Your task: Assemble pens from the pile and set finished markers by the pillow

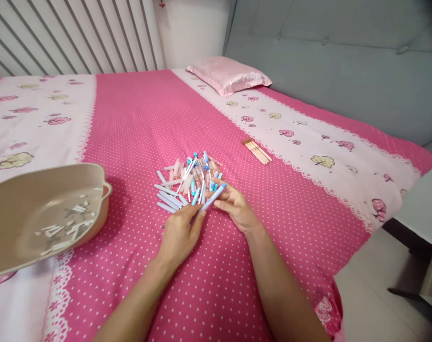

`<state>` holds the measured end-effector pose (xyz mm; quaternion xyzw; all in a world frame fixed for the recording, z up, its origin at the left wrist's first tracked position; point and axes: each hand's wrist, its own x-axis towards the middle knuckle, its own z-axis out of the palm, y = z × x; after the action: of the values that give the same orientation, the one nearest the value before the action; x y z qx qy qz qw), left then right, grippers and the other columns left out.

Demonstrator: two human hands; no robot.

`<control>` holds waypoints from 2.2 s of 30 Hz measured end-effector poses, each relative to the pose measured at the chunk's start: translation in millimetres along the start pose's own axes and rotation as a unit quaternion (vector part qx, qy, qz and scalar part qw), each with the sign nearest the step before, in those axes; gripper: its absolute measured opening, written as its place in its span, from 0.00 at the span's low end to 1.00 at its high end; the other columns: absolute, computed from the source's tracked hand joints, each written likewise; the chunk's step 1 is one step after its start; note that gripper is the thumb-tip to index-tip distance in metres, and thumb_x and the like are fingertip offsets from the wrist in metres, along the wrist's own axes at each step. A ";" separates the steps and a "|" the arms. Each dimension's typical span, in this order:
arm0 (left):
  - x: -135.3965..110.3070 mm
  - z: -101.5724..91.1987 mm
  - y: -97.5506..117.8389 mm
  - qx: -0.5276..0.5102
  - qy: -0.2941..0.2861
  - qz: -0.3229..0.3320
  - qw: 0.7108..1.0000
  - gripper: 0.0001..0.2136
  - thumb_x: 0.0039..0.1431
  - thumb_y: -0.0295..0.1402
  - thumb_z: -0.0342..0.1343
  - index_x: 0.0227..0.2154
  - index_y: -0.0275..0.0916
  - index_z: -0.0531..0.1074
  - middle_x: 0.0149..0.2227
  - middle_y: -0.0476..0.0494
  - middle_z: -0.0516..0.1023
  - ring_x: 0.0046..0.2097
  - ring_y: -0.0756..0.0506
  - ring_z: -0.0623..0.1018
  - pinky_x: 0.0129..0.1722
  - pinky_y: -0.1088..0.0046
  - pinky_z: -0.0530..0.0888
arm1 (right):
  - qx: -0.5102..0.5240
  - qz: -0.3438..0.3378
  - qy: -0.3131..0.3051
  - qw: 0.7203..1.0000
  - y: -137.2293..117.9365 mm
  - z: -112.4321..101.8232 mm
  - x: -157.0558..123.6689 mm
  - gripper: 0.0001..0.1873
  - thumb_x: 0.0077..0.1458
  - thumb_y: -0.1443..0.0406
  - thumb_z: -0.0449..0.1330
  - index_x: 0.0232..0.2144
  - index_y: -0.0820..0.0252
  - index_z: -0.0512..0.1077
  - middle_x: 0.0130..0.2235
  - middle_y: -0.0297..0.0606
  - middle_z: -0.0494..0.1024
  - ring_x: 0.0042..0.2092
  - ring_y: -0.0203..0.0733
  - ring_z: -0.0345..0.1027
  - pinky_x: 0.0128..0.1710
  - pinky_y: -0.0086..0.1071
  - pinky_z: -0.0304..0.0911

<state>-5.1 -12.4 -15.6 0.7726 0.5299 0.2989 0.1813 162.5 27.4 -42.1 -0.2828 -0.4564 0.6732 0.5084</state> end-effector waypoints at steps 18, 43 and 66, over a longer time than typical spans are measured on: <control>0.2 0.6 0.4 -0.021 0.000 0.001 1.000 0.12 0.62 0.35 0.46 0.39 0.36 0.73 0.33 0.43 0.78 0.34 0.45 0.76 0.35 0.71 0.68 | 0.014 0.007 0.031 0.999 2.1 3.6 3.0 0.28 0.41 0.68 0.68 0.47 0.54 0.68 0.36 0.30 0.76 0.38 0.32 0.69 0.43 0.28 0.64; 0.5 0.9 -1.2 -0.015 -0.011 -0.007 1.000 0.13 0.62 0.36 0.46 0.39 0.37 0.74 0.32 0.43 0.78 0.33 0.45 0.76 0.33 0.71 0.67 | 0.025 0.007 -0.008 1.000 5.5 -1.5 0.3 0.30 0.43 0.68 0.66 0.50 0.51 0.66 0.43 0.33 0.76 0.45 0.36 0.69 0.50 0.32 0.63; 0.6 1.9 5.3 -0.044 0.003 -0.002 0.999 0.11 0.59 0.36 0.49 0.36 0.38 0.75 0.32 0.45 0.79 0.31 0.47 0.76 0.33 0.72 0.69 | 0.020 0.002 -0.015 1.000 -1.3 3.8 -3.2 0.29 0.42 0.67 0.67 0.49 0.53 0.67 0.34 0.30 0.76 0.37 0.34 0.69 0.42 0.29 0.64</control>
<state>0.0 -13.8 -13.7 0.7616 0.5185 0.3244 0.2142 160.8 23.3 -39.5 -0.2631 -0.4495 0.6873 0.5063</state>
